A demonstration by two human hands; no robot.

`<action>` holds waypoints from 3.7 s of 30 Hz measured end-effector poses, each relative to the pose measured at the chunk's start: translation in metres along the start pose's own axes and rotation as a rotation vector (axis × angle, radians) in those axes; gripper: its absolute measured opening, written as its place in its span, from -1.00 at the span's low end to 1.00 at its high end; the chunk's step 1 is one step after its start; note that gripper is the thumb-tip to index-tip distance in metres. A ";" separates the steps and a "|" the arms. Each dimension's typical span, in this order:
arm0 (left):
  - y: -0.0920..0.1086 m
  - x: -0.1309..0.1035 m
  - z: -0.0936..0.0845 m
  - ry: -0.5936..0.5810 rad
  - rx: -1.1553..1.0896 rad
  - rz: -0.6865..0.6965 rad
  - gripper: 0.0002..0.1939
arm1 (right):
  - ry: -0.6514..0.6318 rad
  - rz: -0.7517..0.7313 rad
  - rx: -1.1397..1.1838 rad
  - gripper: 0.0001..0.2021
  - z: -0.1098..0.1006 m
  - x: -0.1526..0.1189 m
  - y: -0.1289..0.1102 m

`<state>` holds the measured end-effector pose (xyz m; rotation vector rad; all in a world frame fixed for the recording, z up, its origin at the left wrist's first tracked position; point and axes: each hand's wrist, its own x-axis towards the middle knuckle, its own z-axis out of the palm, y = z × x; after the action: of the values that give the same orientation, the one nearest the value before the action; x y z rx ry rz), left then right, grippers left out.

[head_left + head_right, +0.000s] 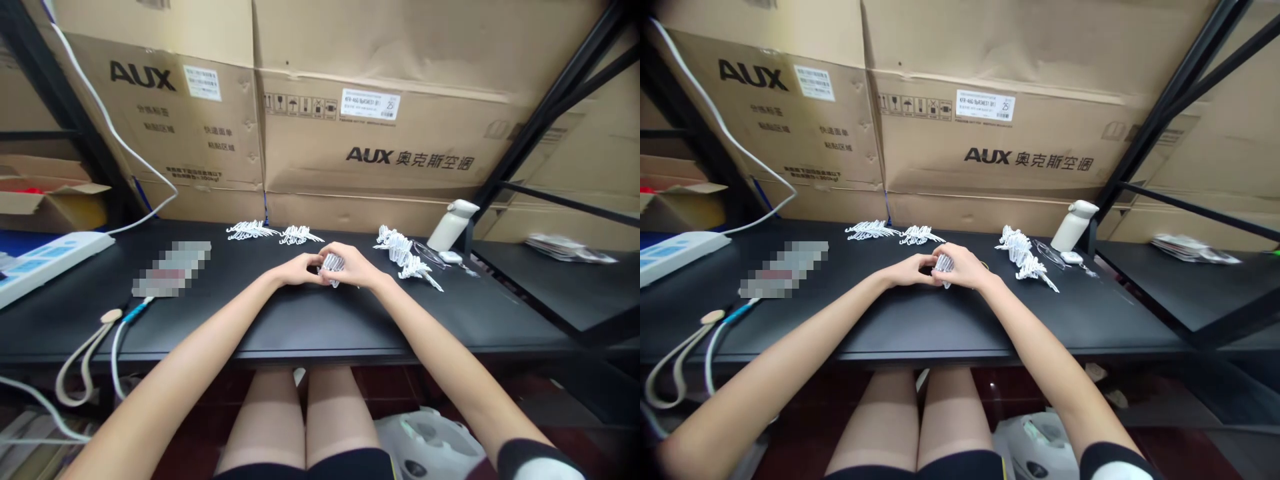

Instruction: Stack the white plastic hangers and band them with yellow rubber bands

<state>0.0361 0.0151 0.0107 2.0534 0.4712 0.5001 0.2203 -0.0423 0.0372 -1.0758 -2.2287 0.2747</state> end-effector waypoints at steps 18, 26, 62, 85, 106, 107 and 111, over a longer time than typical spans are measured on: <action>0.000 0.000 0.004 0.251 -0.243 -0.128 -0.52 | 0.366 0.224 0.108 -0.94 -0.013 0.005 0.028; -0.004 -0.001 0.001 0.563 0.115 0.024 -0.62 | 0.259 0.562 0.338 -0.75 -0.004 0.007 0.036; 0.005 -0.002 0.001 0.401 -0.199 -0.163 -0.55 | 0.284 0.338 0.540 -0.59 0.008 0.006 0.033; 0.004 -0.002 0.006 0.528 -0.130 -0.235 -0.52 | 0.128 0.395 0.499 -0.75 0.009 0.004 0.023; 0.013 -0.010 0.005 0.612 0.793 0.271 -0.74 | 0.082 0.631 0.778 -0.53 0.008 0.009 0.013; 0.013 -0.009 0.006 0.603 0.829 0.298 -0.75 | 0.074 0.624 0.858 -0.59 0.008 0.009 0.010; 0.014 -0.007 0.005 0.566 0.882 0.424 -0.70 | 0.104 0.615 1.038 -0.76 0.013 0.008 0.007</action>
<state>0.0343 0.0014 0.0192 2.8731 0.6638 1.3304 0.2128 -0.0310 0.0275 -1.0534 -1.2528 1.3995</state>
